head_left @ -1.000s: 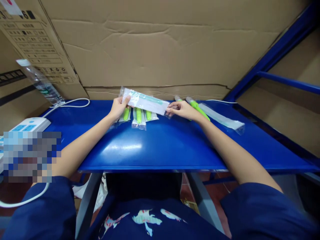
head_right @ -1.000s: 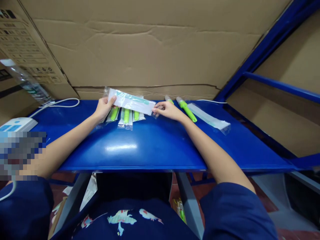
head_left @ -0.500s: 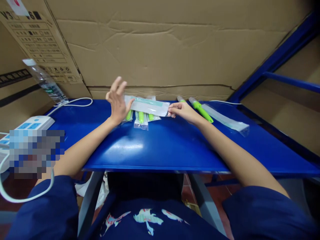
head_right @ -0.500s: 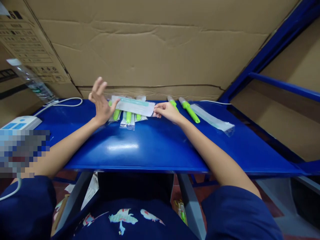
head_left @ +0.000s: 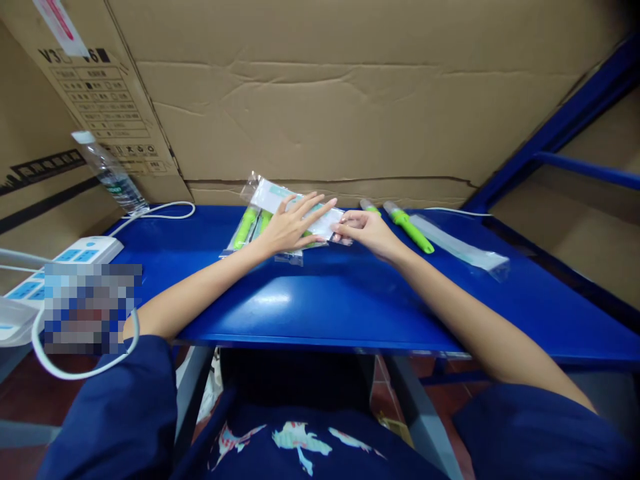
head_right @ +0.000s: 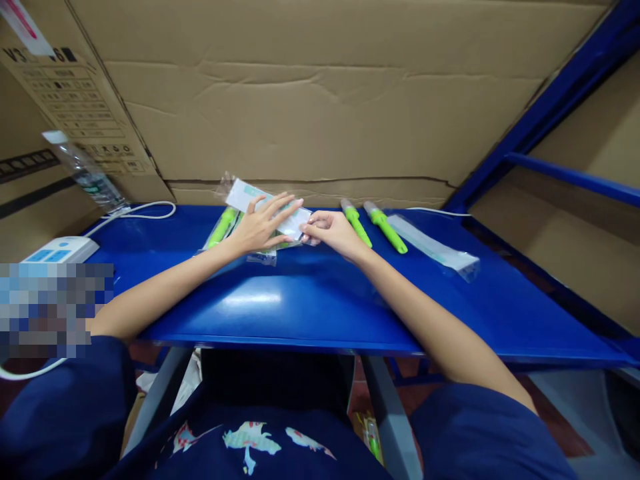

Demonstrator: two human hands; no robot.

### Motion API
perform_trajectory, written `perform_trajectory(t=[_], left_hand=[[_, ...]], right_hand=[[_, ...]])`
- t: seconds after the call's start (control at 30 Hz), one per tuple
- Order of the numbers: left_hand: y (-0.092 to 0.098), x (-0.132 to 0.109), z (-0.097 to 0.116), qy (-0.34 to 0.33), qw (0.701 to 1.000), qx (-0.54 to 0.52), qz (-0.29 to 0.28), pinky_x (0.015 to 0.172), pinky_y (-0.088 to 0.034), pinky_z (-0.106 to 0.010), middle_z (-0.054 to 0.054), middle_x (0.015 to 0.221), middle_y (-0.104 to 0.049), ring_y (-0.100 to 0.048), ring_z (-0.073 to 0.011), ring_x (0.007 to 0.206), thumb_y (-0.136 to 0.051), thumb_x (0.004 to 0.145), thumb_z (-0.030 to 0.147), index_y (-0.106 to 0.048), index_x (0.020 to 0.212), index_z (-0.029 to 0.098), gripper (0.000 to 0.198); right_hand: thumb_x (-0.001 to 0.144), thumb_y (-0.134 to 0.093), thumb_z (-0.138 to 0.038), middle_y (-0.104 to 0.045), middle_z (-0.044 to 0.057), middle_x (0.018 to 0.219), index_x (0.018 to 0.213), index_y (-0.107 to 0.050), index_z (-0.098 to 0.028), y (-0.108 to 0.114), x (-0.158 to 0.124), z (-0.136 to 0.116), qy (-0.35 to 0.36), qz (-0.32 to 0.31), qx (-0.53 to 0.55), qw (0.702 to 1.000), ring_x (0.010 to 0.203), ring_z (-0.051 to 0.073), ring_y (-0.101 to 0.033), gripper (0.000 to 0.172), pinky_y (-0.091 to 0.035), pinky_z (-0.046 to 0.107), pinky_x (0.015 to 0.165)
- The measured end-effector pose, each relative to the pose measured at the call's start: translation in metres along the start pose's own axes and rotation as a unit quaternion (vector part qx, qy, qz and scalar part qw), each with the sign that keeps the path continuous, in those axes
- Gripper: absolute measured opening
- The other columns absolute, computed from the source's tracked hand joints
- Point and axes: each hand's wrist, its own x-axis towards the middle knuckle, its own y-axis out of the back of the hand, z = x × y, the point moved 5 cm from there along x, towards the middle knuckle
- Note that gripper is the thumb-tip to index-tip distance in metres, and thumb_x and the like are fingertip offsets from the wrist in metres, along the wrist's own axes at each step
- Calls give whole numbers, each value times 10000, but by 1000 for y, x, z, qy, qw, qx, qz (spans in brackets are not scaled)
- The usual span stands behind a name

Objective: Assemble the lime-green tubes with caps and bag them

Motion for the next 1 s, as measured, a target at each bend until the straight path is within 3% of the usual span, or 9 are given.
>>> perform_trajectory(t=[0.17,0.37,0.53,0.73,1.0], left_hand=[[-12,21,8,-18,1000,2,-4,1221,-140,-514,-154,1547,-470,-410,-329,1450,-414,965,678,-282,1616,272,778],[-16,23,12,-24,998,18,-48,1191,-181,-506,-169,1462,-532,-497,-332,1325,-461,935,702,-294,1610,245,832],[-17,27,12,-36,998,21,-40,1132,-263,-478,-172,1409,-558,-540,-318,1246,-409,967,681,-318,1598,221,786],[-24,29,4,-46,998,34,-4,1075,-315,-490,-184,1373,-565,-551,-324,1213,-366,1012,596,-339,1586,244,674],[-21,19,-10,-11,999,33,-33,1075,-328,-517,-179,1463,-510,-534,-336,1268,-414,1009,313,-309,1599,279,600]], right_hand=[[583,-870,-652,-680,23,629,673,-583,-206,8,3,6,5,21,-7,1000,528,117,-561,538,-462,261,529],[556,-859,-715,-639,21,575,630,-586,-200,10,6,20,-17,24,-29,999,504,116,-529,587,-417,254,488],[572,-843,-743,-617,23,556,616,-571,-204,10,7,25,-19,28,-45,998,503,120,-522,605,-429,266,496],[541,-917,-621,-622,-2,566,738,-596,-199,16,12,32,-19,48,-1,999,497,115,-536,566,-419,243,462],[600,-944,-452,-645,-7,590,828,-642,-190,20,16,42,-34,68,41,996,491,107,-555,460,-450,228,457]])
